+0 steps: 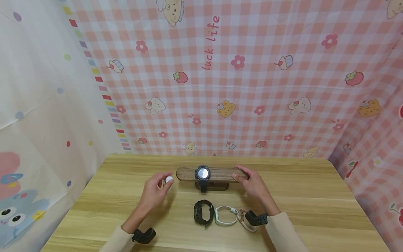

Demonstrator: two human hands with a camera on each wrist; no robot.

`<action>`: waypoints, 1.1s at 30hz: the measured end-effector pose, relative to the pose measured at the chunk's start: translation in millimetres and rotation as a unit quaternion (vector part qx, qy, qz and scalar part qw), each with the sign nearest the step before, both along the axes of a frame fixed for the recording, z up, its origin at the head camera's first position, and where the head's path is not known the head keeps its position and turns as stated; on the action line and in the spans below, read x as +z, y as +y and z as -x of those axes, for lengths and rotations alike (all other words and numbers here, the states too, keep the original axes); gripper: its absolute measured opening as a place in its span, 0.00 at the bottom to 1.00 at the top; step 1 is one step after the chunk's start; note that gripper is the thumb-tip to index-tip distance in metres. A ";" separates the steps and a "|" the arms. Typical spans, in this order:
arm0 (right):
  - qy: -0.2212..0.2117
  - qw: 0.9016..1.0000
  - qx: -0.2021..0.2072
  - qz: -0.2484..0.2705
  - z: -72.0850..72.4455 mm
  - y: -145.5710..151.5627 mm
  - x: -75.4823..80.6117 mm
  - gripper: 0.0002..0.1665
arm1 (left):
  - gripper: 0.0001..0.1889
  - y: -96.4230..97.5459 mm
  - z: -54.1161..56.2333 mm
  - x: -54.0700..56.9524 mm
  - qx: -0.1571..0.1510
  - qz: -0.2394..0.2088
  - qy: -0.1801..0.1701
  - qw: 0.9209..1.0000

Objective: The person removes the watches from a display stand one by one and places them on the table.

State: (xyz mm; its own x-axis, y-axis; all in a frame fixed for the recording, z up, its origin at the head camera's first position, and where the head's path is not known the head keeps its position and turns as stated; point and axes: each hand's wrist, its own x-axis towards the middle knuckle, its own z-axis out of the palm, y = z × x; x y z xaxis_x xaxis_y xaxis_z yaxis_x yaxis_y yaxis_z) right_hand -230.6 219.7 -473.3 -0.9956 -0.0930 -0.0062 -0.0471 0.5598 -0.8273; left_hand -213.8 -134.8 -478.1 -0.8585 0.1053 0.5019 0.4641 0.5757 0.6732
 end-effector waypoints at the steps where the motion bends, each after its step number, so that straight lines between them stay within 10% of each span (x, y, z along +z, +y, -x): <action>1: 0.000 1.000 -0.001 -0.004 0.0 0.1 0.1 0.31 | 0.11 -0.6 -2.0 -0.4 -0.003 0.001 -0.001 1.000; 22: 0.008 1.000 0.002 -0.010 1.4 1.0 -2.3 0.31 | 0.14 10.3 -33.5 -12.0 -0.068 0.057 -0.086 0.992; 33: 0.004 1.000 -0.001 0.005 1.4 0.0 -2.8 0.31 | 0.11 16.5 -36.8 -22.0 -0.059 0.136 -0.036 0.988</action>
